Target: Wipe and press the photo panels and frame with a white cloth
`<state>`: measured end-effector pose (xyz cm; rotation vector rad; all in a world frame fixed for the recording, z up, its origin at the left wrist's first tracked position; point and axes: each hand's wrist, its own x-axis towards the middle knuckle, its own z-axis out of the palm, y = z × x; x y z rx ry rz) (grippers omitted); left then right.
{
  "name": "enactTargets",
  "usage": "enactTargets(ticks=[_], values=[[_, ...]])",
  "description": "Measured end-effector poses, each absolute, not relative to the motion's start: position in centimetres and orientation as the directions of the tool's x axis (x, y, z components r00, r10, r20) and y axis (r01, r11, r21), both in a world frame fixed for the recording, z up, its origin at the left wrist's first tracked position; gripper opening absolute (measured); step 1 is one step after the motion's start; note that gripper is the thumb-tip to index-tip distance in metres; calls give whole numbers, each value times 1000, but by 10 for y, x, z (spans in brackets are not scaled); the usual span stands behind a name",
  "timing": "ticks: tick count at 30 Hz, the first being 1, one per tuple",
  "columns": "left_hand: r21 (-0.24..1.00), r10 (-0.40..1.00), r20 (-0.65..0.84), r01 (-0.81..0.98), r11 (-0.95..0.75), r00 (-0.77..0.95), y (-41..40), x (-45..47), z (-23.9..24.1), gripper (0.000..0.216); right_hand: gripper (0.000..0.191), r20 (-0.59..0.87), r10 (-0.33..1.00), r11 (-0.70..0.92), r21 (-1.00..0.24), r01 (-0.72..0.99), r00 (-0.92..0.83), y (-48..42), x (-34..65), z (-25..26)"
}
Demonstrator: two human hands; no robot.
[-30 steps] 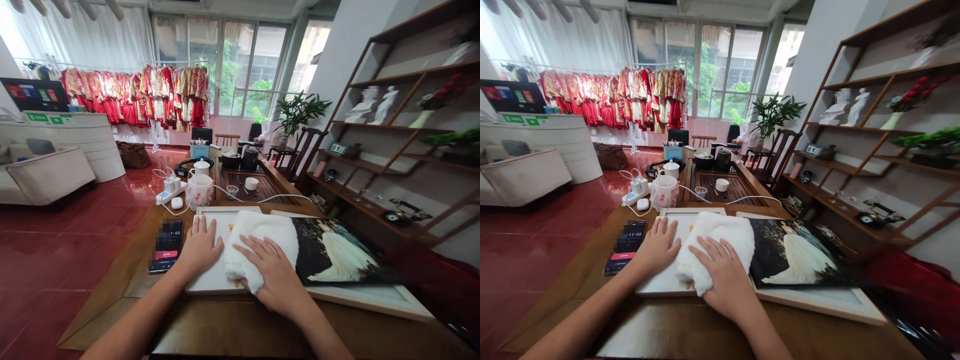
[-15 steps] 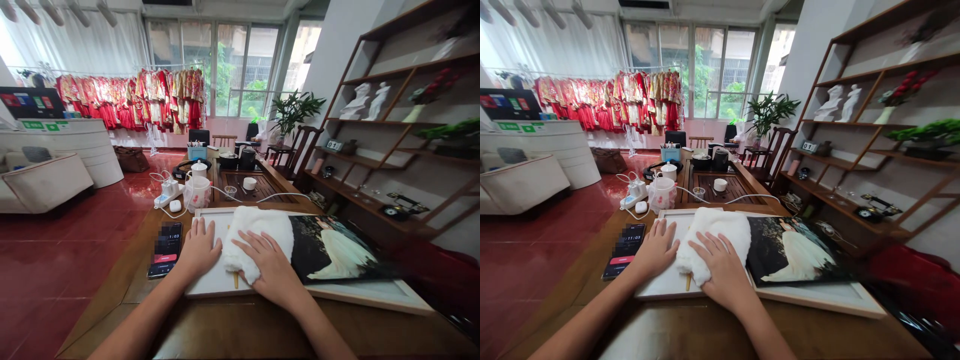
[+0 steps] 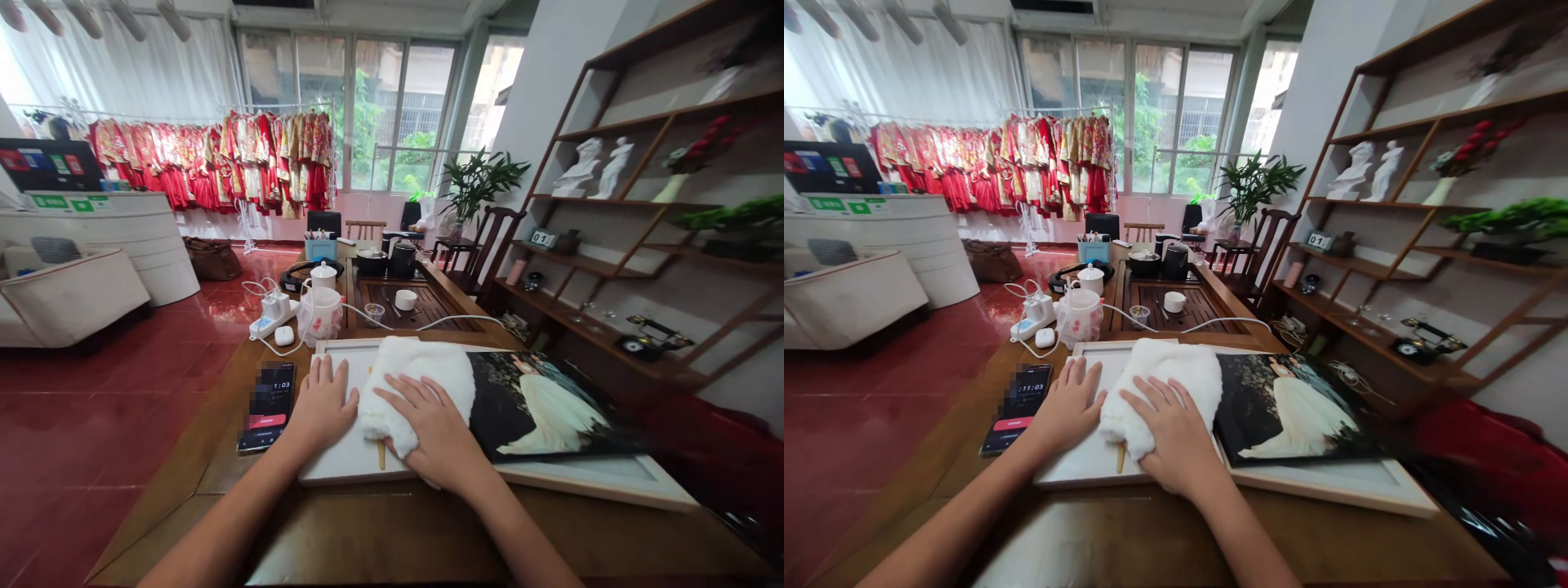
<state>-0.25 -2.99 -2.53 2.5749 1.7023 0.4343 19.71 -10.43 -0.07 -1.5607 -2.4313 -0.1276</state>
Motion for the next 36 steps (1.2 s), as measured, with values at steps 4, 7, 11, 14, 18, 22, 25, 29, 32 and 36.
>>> enactTargets(ticks=[4, 7, 11, 14, 18, 22, 25, 29, 32, 36], values=[[158, 911, 183, 904, -398, 369, -30, -3, -23, 57, 59, 259, 882, 427, -82, 900, -395, -84, 196, 0], [156, 910, 183, 903, -401, 372, -30, -3, -22, 57, 58, 262, 882, 426, -89, 900, -392, -81, 196, 0], [164, 902, 217, 897, -411, 374, -29, -2, -23, 55, 62, 264, 889, 411, -102, 906, -374, -97, 196, -1], [174, 900, 228, 894, -412, 370, -28, -2, -25, 54, 69, 258, 896, 396, -98, 913, -361, -117, 194, -3], [178, 901, 228, 894, -412, 370, -29, -2, -25, 54, 71, 290, 887, 391, -61, 918, -359, -138, 194, -6], [181, 902, 226, 894, -410, 368, -30, -2, -25, 54, 66, 292, 883, 402, -61, 914, -369, -138, 195, -7], [179, 903, 226, 895, -408, 366, -29, -2, -26, 54, 64, 282, 889, 393, -68, 917, -361, -122, 194, -6], [170, 903, 214, 896, -410, 372, -29, -3, -25, 55, 61, 286, 890, 386, -52, 921, -357, -96, 192, -3], [167, 903, 199, 894, -415, 381, -29, -3, -24, 56, 59, 289, 885, 393, -38, 919, -366, -83, 192, -3], [170, 904, 202, 895, -412, 378, -29, -3, -24, 56, 58, 293, 883, 392, -31, 919, -367, -84, 193, -3]])
